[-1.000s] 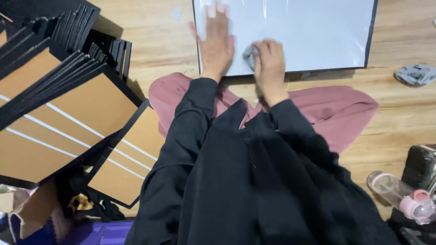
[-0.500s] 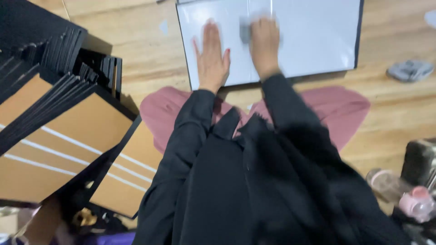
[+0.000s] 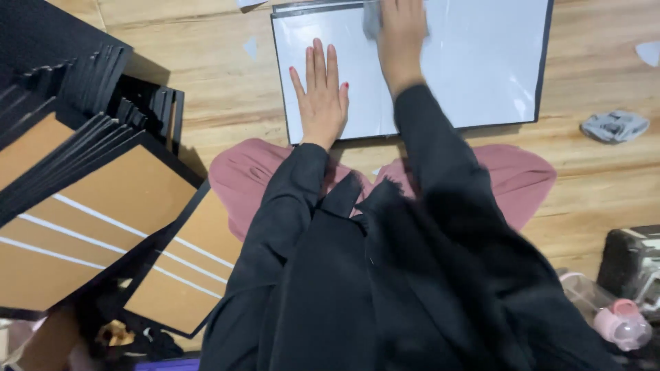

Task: The person sits on the floor and wipes the surface of a black rectangular frame with a gray cloth. They flip the frame over to clean the other side, then place a white sheet of paper onto the frame and smooth it down with their hands. The person repeats this process with another frame.

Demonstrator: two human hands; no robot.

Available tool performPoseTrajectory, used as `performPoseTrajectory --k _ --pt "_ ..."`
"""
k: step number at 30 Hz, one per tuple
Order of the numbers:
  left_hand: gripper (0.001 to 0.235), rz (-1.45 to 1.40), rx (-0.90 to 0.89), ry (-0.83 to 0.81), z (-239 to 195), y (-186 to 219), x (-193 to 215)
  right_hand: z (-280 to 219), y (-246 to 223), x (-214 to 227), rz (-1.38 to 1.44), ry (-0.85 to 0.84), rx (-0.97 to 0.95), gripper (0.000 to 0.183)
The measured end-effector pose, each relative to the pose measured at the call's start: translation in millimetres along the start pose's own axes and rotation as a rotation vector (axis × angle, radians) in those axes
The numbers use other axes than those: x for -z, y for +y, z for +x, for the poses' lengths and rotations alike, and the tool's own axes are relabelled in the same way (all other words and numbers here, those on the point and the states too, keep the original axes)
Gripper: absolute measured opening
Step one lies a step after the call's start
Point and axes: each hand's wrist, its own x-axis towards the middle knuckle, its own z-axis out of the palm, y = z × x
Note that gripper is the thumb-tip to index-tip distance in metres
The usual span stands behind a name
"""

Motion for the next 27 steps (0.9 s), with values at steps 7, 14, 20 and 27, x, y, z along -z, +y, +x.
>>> performPoseTrajectory --k 7,14,20,27 --pt "0.052 -0.032 -0.019 -0.120 3 -1 22 -94 -9 128 -0.057 -0.457 -0.104 0.011" --pt "0.052 0.016 -0.019 -0.129 -2 2 21 -37 38 37 -0.151 -0.217 -0.014 0.022" --pt "0.052 -0.023 -0.020 -0.134 2 0 14 -94 4 127 -0.078 -0.428 -0.068 0.010" --pt "0.054 0.030 -0.010 -0.102 -1 3 11 -79 75 70 -0.181 -0.286 -0.102 0.012"
